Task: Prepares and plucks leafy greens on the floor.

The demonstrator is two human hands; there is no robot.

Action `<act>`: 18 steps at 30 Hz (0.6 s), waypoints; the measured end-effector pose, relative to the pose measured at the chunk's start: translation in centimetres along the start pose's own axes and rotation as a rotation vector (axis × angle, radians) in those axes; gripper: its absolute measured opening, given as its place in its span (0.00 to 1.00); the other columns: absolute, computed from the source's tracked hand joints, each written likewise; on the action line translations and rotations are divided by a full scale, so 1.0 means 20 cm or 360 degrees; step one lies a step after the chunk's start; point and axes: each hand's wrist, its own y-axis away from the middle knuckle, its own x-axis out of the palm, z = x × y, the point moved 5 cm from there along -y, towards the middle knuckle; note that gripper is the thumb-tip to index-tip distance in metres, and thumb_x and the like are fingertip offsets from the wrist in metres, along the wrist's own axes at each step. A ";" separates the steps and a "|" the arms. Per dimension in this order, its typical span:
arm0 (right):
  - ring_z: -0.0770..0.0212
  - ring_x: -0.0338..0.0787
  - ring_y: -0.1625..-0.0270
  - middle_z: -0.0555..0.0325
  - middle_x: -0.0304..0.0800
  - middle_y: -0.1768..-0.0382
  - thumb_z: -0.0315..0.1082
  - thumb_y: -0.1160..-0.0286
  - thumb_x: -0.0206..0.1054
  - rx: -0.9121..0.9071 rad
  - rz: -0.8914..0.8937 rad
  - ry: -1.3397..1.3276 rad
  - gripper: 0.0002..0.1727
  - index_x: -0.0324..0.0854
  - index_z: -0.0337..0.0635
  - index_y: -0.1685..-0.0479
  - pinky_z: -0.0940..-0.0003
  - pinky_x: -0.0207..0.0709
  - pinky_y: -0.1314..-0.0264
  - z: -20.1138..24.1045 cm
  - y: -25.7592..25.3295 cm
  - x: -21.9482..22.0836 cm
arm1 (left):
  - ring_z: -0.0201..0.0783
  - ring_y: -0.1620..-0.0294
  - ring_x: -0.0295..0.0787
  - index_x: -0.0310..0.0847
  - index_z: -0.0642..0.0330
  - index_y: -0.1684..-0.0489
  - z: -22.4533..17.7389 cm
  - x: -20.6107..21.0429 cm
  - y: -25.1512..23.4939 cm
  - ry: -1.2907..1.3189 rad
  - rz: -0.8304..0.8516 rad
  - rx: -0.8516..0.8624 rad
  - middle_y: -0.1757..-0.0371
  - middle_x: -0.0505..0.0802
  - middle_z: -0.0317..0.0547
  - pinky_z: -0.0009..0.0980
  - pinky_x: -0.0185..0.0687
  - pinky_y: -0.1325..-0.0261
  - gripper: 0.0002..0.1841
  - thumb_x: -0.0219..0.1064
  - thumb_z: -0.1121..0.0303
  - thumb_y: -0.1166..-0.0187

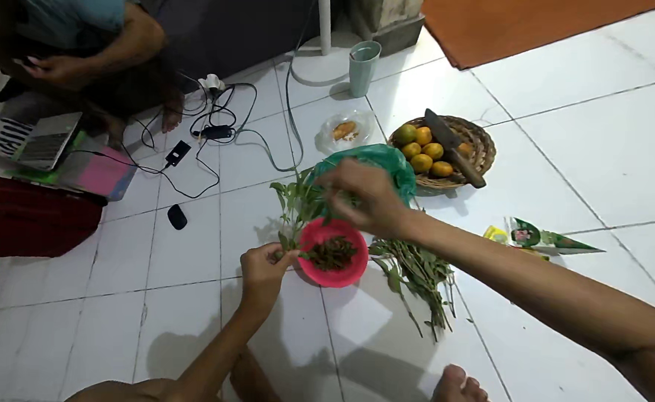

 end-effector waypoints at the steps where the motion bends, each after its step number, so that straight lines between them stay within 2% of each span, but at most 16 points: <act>1: 0.53 0.89 0.72 0.46 0.90 0.66 0.29 0.31 0.67 -0.0267 0.0124 0.0116 0.13 0.93 0.39 0.52 0.60 0.81 0.75 0.07 -0.01 0.06 | 0.21 0.73 0.86 0.91 0.70 0.65 0.00 0.00 0.00 -0.0025 0.0007 -0.0004 0.71 0.93 0.42 0.18 0.82 0.63 0.06 0.76 0.74 0.28; 2: 0.51 0.89 0.73 0.46 0.90 0.67 0.28 0.29 0.67 -0.0447 0.0227 0.0204 0.12 0.94 0.42 0.51 0.59 0.80 0.77 0.12 -0.01 0.12 | 0.21 0.73 0.86 0.91 0.70 0.64 -0.01 0.01 0.00 -0.0041 0.0012 -0.0008 0.71 0.94 0.44 0.19 0.82 0.63 0.06 0.76 0.74 0.28; 4: 0.50 0.90 0.72 0.46 0.91 0.66 0.23 0.28 0.66 -0.0628 0.0335 0.0349 0.12 0.93 0.39 0.53 0.60 0.80 0.75 0.16 0.00 0.21 | 0.23 0.72 0.87 0.92 0.70 0.63 -0.03 0.01 0.00 -0.0070 0.0023 -0.0008 0.70 0.94 0.45 0.20 0.82 0.62 0.06 0.76 0.74 0.28; 8: 0.53 0.90 0.71 0.47 0.91 0.64 0.20 0.28 0.65 -0.0691 0.0382 0.0470 0.08 0.91 0.33 0.62 0.63 0.80 0.73 0.16 0.00 0.24 | 0.23 0.73 0.86 0.92 0.69 0.62 -0.03 0.01 0.00 -0.0093 0.0014 0.0010 0.70 0.94 0.45 0.19 0.81 0.63 0.06 0.76 0.74 0.28; 12: 0.55 0.88 0.70 0.49 0.92 0.63 0.19 0.27 0.63 -0.0805 0.0335 0.0528 0.09 0.90 0.32 0.63 0.66 0.77 0.72 0.16 0.01 0.23 | 0.24 0.72 0.87 0.92 0.70 0.61 -0.02 0.01 -0.01 -0.0093 -0.0020 0.0050 0.70 0.94 0.46 0.20 0.83 0.62 0.07 0.76 0.74 0.28; 15: 0.54 0.87 0.75 0.48 0.90 0.70 0.24 0.29 0.66 -0.0614 0.0180 0.0370 0.07 0.90 0.34 0.70 0.65 0.77 0.76 0.13 0.01 0.25 | 0.24 0.72 0.88 0.92 0.70 0.62 -0.03 0.01 -0.01 -0.0080 -0.0037 0.0084 0.70 0.94 0.46 0.20 0.83 0.61 0.07 0.76 0.73 0.28; 16: 0.54 0.87 0.77 0.47 0.88 0.73 0.26 0.32 0.67 -0.0475 0.0129 0.0256 0.07 0.90 0.34 0.72 0.63 0.77 0.79 0.11 0.01 0.26 | 0.23 0.73 0.88 0.93 0.69 0.62 -0.03 0.01 -0.01 -0.0074 -0.0047 0.0095 0.71 0.94 0.45 0.20 0.83 0.62 0.06 0.76 0.73 0.29; 18: 0.54 0.88 0.75 0.47 0.88 0.72 0.28 0.33 0.68 -0.0165 0.0096 0.0044 0.08 0.91 0.34 0.72 0.62 0.79 0.77 0.09 0.00 0.25 | 0.22 0.74 0.87 0.93 0.69 0.63 -0.04 0.01 -0.01 -0.0085 -0.0053 0.0090 0.71 0.95 0.44 0.19 0.81 0.63 0.06 0.76 0.73 0.29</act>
